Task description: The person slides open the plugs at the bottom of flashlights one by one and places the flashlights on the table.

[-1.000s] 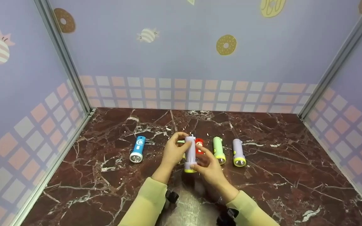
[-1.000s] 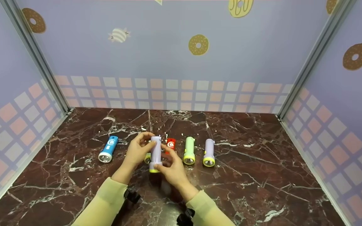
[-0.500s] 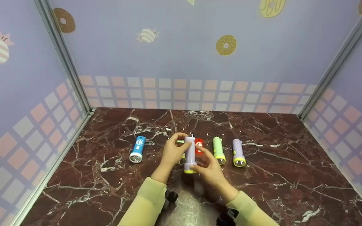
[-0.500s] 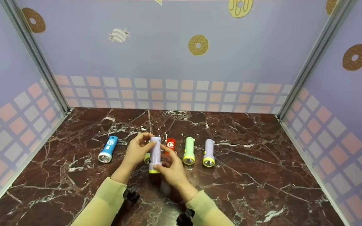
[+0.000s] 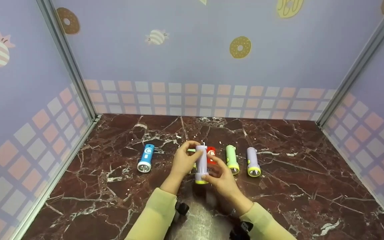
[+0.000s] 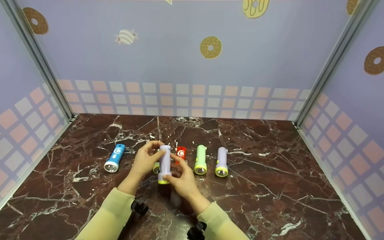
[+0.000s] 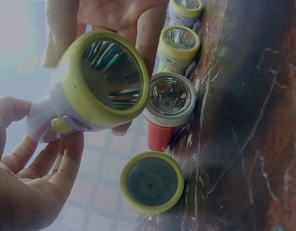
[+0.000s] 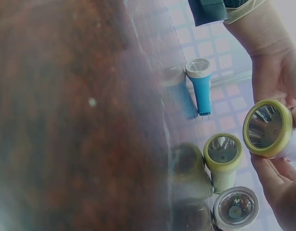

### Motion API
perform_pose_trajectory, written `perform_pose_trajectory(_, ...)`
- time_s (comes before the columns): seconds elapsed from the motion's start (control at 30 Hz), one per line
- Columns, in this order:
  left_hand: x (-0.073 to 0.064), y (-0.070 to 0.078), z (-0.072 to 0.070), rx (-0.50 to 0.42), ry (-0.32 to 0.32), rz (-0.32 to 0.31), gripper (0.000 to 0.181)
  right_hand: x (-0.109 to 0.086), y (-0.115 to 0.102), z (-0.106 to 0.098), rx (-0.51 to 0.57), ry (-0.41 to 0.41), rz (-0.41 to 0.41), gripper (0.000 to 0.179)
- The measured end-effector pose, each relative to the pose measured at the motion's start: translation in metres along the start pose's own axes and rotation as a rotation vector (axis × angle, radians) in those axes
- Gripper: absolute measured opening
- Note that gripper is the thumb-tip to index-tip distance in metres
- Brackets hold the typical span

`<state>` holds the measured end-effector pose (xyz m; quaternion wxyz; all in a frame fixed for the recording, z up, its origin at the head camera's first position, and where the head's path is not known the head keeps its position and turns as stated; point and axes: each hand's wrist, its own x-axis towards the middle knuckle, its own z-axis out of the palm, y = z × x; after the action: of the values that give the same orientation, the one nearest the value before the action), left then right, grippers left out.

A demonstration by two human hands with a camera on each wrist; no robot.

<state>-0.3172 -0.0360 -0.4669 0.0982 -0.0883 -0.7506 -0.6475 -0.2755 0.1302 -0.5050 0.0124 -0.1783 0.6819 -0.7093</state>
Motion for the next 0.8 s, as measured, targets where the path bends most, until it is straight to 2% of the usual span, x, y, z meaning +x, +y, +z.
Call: perform_pose_trajectory(0.8,-0.0002,0.0001,0.0006,0.02,0.009,0.002,0.027,-0.0005,-0.0013,0.0003,-0.002,-0.002,0.014,0.075)
